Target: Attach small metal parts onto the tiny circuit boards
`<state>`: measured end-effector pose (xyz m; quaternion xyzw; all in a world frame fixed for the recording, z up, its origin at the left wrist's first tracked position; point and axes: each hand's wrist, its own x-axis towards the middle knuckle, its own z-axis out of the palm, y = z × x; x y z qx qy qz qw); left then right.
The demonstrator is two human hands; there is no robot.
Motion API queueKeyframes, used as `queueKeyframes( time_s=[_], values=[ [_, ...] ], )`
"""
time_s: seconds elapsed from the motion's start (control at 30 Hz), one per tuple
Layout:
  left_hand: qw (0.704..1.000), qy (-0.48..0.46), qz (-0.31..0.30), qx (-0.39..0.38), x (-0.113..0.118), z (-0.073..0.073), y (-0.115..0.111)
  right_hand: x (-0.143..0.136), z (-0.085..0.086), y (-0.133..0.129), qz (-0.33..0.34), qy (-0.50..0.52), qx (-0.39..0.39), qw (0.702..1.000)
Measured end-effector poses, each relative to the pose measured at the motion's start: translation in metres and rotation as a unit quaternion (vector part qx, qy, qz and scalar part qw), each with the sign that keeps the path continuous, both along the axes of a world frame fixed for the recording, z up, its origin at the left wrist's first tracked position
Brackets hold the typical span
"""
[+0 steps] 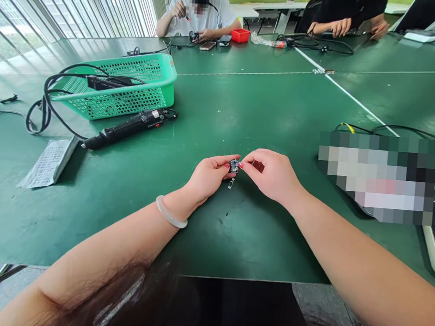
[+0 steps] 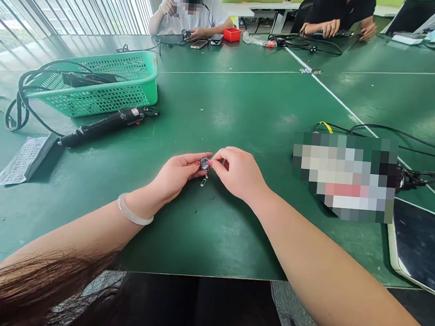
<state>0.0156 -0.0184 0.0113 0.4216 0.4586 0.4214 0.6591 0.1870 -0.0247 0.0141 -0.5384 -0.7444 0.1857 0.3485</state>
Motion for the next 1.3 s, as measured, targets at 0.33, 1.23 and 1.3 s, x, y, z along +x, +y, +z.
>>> queueKeyframes(
  time_s=[0.33, 1.23, 1.3],
  values=[
    [0.992, 0.075, -0.045, 0.087, -0.0027, -0.0020, -0.0022, -0.0005, -0.0004, -0.0008, -0.017, 0.014, 0.005, 1.000],
    [0.966, 0.195, -0.036, 0.165, -0.0035, 0.0019, -0.0054, -0.0004, -0.0018, -0.0001, -0.009, 0.044, 0.003, 0.999],
    [0.965, 0.198, -0.033, 0.167, -0.0036, 0.0021, -0.0056, 0.0001, -0.0010, -0.0006, -0.008, 0.030, 0.008, 0.999]
  ],
)
